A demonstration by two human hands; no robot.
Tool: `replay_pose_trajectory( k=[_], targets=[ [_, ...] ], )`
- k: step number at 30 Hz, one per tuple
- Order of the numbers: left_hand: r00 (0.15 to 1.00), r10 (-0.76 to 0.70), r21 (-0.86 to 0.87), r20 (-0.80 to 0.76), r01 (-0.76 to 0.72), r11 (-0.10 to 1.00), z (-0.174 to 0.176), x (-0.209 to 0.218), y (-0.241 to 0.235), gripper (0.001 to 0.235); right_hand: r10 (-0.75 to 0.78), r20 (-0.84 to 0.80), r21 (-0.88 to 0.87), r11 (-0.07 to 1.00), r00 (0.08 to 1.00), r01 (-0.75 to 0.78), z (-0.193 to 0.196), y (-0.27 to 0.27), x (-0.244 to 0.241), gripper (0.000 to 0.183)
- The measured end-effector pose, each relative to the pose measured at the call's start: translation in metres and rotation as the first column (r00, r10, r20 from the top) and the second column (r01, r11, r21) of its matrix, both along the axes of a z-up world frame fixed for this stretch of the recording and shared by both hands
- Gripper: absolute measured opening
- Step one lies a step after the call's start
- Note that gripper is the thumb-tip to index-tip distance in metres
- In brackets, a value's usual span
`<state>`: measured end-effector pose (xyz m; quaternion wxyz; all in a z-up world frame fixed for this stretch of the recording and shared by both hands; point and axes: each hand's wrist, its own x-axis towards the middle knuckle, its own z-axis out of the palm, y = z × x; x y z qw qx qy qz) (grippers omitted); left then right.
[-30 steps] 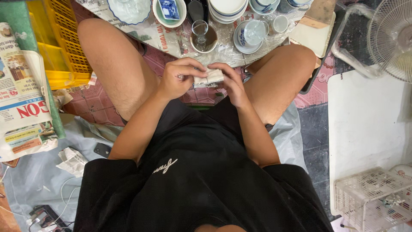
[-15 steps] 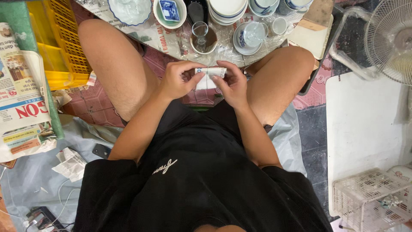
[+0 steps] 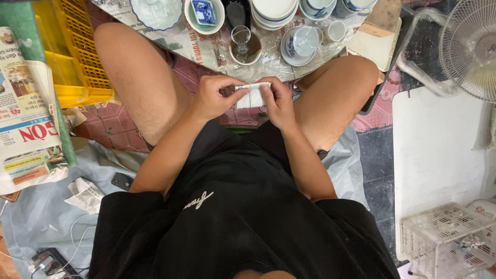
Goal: The person sits cross-legged and wraps individual ceramic cups and glasses in newspaper. They pick up a cup, fold a sheet of newspaper around it, and place the wrapped item into a black crate. The process is repeated for several items.
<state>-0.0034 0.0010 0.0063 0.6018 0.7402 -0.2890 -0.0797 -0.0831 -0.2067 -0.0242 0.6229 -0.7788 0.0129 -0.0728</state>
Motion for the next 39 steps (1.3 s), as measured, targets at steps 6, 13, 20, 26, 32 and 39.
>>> replay_pose_trajectory(
  k=[6,13,20,26,32,39],
  targets=[
    [0.993,-0.016,0.034,0.119,0.012,0.999,-0.002,0.000,0.002,0.020,0.026,-0.054,-0.137,0.990,0.998,-0.033,0.002,0.000,-0.002,0.017],
    [0.996,-0.040,-0.011,0.074,0.041,0.999,-0.003,0.000,0.001,0.018,-0.056,0.098,-0.102,0.993,0.994,0.066,-0.008,0.004,-0.007,0.017],
    [0.989,-0.098,-0.060,0.106,0.105,0.993,0.014,-0.010,0.007,0.026,-0.062,0.141,-0.221,0.971,0.988,0.092,0.011,0.000,-0.011,0.011],
    [0.989,-0.009,-0.081,0.146,0.021,0.997,0.057,-0.027,0.028,0.022,0.017,0.285,-0.080,0.997,0.958,0.006,0.046,0.020,-0.008,0.015],
    [0.942,0.129,-0.131,0.309,-0.092,0.987,0.100,-0.023,0.077,0.021,0.202,0.266,0.050,0.973,0.943,-0.223,0.091,0.050,-0.007,0.035],
    [0.745,0.568,-0.265,0.350,-0.502,0.823,0.117,0.038,0.156,0.032,0.352,0.285,0.168,0.898,0.892,-0.408,0.116,0.083,-0.002,0.057]
  ],
)
